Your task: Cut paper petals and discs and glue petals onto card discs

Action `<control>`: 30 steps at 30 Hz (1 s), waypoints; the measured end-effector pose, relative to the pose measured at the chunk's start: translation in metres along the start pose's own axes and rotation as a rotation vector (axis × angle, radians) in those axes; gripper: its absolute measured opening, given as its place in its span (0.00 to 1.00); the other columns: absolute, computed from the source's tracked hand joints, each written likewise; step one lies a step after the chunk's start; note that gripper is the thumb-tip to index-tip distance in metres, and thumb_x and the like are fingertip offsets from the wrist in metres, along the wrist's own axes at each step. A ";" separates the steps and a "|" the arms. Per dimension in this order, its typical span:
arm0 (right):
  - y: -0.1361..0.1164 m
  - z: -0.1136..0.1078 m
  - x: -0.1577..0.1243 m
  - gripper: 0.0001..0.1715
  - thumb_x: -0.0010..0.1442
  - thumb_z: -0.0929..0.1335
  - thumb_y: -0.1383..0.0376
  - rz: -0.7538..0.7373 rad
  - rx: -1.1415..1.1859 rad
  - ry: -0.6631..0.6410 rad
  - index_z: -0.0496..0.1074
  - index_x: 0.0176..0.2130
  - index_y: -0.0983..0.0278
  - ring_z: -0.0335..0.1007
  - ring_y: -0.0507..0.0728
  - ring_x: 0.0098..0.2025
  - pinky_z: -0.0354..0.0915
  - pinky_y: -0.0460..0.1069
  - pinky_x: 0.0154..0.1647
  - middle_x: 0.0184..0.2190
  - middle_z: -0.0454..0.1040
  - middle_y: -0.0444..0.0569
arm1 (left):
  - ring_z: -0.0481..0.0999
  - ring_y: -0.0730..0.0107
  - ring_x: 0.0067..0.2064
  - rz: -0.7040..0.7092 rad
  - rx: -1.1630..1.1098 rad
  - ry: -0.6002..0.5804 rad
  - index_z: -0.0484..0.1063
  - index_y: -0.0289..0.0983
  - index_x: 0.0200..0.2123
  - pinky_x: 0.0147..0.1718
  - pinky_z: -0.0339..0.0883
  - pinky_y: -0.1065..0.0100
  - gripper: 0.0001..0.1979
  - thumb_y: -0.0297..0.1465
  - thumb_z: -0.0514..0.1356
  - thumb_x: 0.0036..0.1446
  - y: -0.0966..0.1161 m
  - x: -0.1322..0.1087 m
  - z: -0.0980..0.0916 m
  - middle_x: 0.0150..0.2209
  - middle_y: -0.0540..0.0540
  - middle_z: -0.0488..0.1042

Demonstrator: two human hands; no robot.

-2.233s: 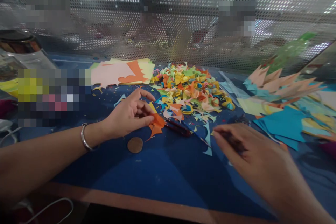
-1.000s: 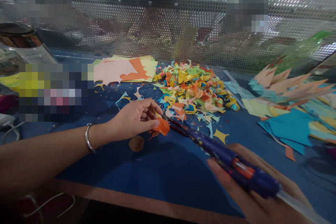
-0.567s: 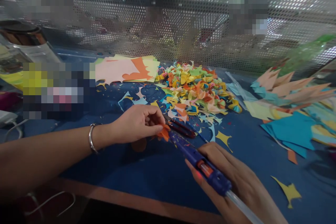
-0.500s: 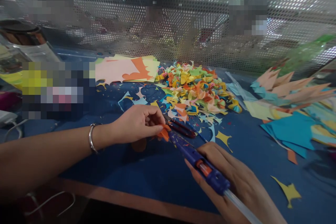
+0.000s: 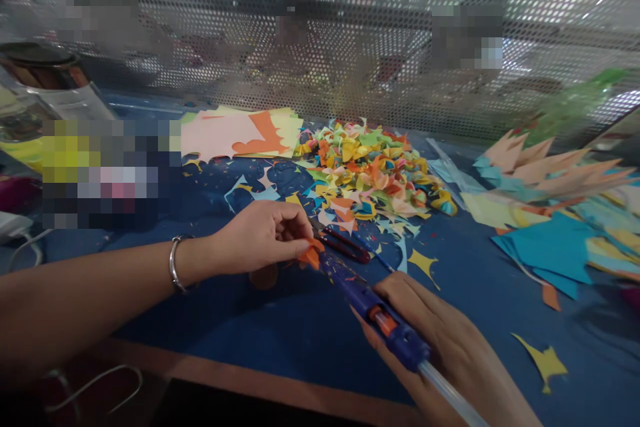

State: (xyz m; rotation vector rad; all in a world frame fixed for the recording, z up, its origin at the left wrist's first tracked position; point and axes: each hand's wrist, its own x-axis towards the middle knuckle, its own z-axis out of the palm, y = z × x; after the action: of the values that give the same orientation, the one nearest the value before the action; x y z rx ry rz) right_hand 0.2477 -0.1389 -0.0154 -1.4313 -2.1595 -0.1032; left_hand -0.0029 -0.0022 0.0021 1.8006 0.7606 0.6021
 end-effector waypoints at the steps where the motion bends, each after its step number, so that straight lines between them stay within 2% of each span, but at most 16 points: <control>1: 0.000 0.000 0.000 0.10 0.68 0.66 0.58 -0.008 0.018 -0.018 0.77 0.45 0.55 0.81 0.59 0.36 0.76 0.50 0.33 0.38 0.82 0.47 | 0.75 0.75 0.28 -0.003 0.001 0.003 0.72 0.36 0.31 0.30 0.67 0.72 0.04 0.26 0.62 0.48 0.000 0.000 0.000 0.28 0.50 0.76; 6: -0.002 -0.004 0.002 0.14 0.69 0.63 0.63 -0.020 0.060 -0.129 0.77 0.37 0.54 0.79 0.59 0.33 0.73 0.50 0.29 0.33 0.81 0.46 | 0.75 0.75 0.28 -0.025 -0.023 -0.018 0.72 0.36 0.31 0.30 0.68 0.72 0.04 0.26 0.63 0.48 0.002 0.000 0.000 0.28 0.50 0.76; 12: -0.004 -0.005 0.006 0.13 0.71 0.62 0.62 -0.092 -0.008 -0.048 0.76 0.41 0.55 0.80 0.58 0.34 0.74 0.49 0.31 0.37 0.81 0.48 | 0.76 0.75 0.28 -0.046 -0.034 -0.044 0.72 0.36 0.31 0.30 0.67 0.72 0.04 0.25 0.62 0.49 0.002 0.000 -0.001 0.27 0.50 0.77; 17: -0.003 -0.004 0.005 0.13 0.70 0.63 0.61 -0.062 0.004 -0.026 0.77 0.40 0.54 0.80 0.58 0.34 0.74 0.49 0.31 0.35 0.81 0.47 | 0.78 0.74 0.28 -0.062 -0.079 -0.058 0.72 0.37 0.31 0.30 0.68 0.72 0.04 0.25 0.62 0.48 0.000 0.000 -0.001 0.27 0.50 0.78; 20: -0.002 -0.002 0.001 0.14 0.69 0.63 0.59 -0.067 -0.016 -0.006 0.77 0.38 0.54 0.81 0.60 0.37 0.76 0.51 0.35 0.38 0.82 0.48 | 0.78 0.74 0.28 -0.066 -0.086 -0.061 0.73 0.37 0.31 0.30 0.69 0.72 0.04 0.26 0.63 0.48 0.000 0.001 -0.001 0.27 0.49 0.79; 22: -0.003 -0.002 0.000 0.15 0.70 0.62 0.58 -0.045 -0.028 0.018 0.77 0.39 0.54 0.81 0.61 0.39 0.77 0.52 0.37 0.40 0.82 0.49 | 0.78 0.74 0.29 -0.067 -0.075 -0.057 0.74 0.37 0.31 0.31 0.69 0.72 0.04 0.27 0.63 0.48 0.000 0.001 -0.001 0.28 0.49 0.79; 25: -0.010 -0.004 0.003 0.15 0.70 0.61 0.57 0.034 0.013 -0.003 0.76 0.40 0.54 0.81 0.60 0.36 0.76 0.52 0.34 0.37 0.81 0.48 | 0.77 0.74 0.29 -0.075 -0.070 -0.059 0.74 0.37 0.30 0.30 0.69 0.72 0.03 0.27 0.63 0.48 0.000 0.001 -0.002 0.28 0.49 0.79; 30: -0.017 -0.006 0.006 0.14 0.69 0.62 0.59 0.079 0.029 -0.011 0.75 0.35 0.54 0.80 0.60 0.34 0.75 0.52 0.32 0.33 0.80 0.47 | 0.77 0.75 0.28 -0.087 -0.109 -0.081 0.74 0.36 0.31 0.28 0.68 0.74 0.04 0.27 0.63 0.48 0.001 0.001 -0.002 0.27 0.49 0.79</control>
State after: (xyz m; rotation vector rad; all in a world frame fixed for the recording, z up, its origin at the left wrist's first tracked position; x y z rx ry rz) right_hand 0.2336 -0.1438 -0.0037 -1.5016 -2.1015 -0.0353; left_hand -0.0033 0.0000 0.0034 1.6729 0.7329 0.5013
